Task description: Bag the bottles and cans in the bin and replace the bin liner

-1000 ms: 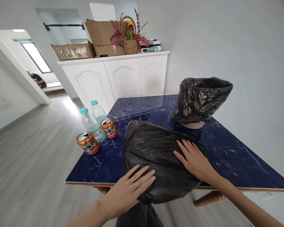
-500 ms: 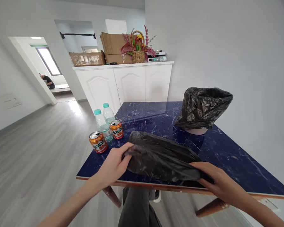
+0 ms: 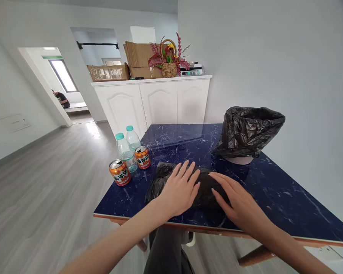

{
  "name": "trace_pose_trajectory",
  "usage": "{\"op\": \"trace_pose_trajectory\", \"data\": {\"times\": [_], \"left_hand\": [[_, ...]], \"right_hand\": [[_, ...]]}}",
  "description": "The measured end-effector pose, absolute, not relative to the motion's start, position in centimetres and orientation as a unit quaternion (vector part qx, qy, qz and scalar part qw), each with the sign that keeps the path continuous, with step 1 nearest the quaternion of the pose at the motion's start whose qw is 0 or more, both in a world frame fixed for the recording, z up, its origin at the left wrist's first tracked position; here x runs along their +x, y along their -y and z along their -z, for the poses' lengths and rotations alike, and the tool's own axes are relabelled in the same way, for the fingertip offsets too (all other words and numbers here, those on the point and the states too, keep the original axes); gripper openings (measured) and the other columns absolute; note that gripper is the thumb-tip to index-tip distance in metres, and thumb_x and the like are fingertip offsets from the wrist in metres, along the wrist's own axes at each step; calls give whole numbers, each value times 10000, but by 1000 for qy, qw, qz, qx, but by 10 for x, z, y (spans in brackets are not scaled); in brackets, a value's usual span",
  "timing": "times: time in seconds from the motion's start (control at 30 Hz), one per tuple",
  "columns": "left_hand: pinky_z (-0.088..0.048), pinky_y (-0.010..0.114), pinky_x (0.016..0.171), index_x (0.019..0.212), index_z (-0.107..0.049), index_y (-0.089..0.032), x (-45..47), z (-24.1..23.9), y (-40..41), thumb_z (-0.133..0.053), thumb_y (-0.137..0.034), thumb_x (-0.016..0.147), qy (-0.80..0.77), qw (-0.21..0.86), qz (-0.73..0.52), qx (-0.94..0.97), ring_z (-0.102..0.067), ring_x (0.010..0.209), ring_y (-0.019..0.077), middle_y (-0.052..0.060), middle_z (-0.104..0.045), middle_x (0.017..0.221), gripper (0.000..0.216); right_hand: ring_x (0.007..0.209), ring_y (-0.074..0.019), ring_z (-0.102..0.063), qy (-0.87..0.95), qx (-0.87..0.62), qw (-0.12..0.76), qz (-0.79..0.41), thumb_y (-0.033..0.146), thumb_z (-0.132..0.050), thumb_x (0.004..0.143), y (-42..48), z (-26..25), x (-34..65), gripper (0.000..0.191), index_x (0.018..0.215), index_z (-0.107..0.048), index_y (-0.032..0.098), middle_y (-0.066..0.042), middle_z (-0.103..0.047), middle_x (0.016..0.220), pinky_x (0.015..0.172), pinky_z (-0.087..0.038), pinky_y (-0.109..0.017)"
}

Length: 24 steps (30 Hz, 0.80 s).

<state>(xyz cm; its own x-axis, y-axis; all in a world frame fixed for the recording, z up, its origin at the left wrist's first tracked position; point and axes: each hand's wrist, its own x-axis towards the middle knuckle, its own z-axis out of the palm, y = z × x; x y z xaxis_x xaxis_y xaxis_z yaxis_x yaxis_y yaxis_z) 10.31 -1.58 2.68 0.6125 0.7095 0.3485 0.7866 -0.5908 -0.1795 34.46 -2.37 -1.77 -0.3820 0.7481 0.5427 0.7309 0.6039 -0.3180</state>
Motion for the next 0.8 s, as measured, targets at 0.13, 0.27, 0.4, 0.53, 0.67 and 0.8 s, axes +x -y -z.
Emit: {"op": "trace_pose_trajectory", "data": {"times": [0.13, 0.27, 0.4, 0.53, 0.67, 0.8], "left_hand": [[-266, 557, 1296, 1617, -445, -157, 103, 20, -23, -261, -517, 1130, 448, 109, 94, -882, -341, 1591, 349, 126, -434, 1689, 632], [-247, 576, 1299, 1640, -415, -185, 73, 45, -54, -245, -558, 1124, 474, 52, 72, -876, -295, 1611, 353, 122, -379, 1717, 659], [-223, 533, 1316, 1658, -384, -207, 31, 44, -72, -232, -481, 1140, 462, 11, 49, -886, -235, 1635, 311, 100, -305, 1749, 605], [-273, 547, 1294, 1600, -477, -182, 15, 30, -77, -304, -389, 1131, 462, 45, 48, -884, -315, 1608, 317, 141, -416, 1695, 541], [-322, 522, 1281, 1480, -589, -95, 47, 18, -62, -344, -270, 1108, 461, 95, 106, -876, -414, 1560, 304, 202, -539, 1596, 478], [-239, 484, 1324, 1590, -469, -150, 86, 26, -35, -310, -459, 1140, 399, 63, 138, -905, -302, 1616, 273, 118, -448, 1682, 569]], "right_hand": [[1567, -267, -398, 870, -420, 257, -13, 442, -355, 1125, -8, 33, 330, 536, 1619, -423, 244, -95, -464, 1671, 1296, -340, -541], [1604, -310, -320, 880, -449, 155, -27, 568, -306, 1116, -41, 70, 339, 629, 1621, -461, 228, -93, -403, 1705, 1302, -294, -590], [1623, -266, -269, 875, -454, 162, -48, 576, -270, 1122, -49, 90, 350, 636, 1658, -396, 257, -60, -335, 1735, 1324, -254, -554], [1625, -243, -261, 873, -446, 189, -56, 549, -293, 1129, -48, 91, 351, 600, 1658, -388, 281, -49, -352, 1730, 1331, -234, -552], [1617, -244, -284, 874, -442, 198, -51, 517, -300, 1135, -47, 87, 347, 577, 1653, -398, 282, -62, -375, 1720, 1321, -257, -561], [1595, -254, -344, 874, -436, 211, -33, 492, -322, 1136, -36, 80, 352, 578, 1660, -385, 257, -90, -403, 1706, 1310, -292, -565]]}}
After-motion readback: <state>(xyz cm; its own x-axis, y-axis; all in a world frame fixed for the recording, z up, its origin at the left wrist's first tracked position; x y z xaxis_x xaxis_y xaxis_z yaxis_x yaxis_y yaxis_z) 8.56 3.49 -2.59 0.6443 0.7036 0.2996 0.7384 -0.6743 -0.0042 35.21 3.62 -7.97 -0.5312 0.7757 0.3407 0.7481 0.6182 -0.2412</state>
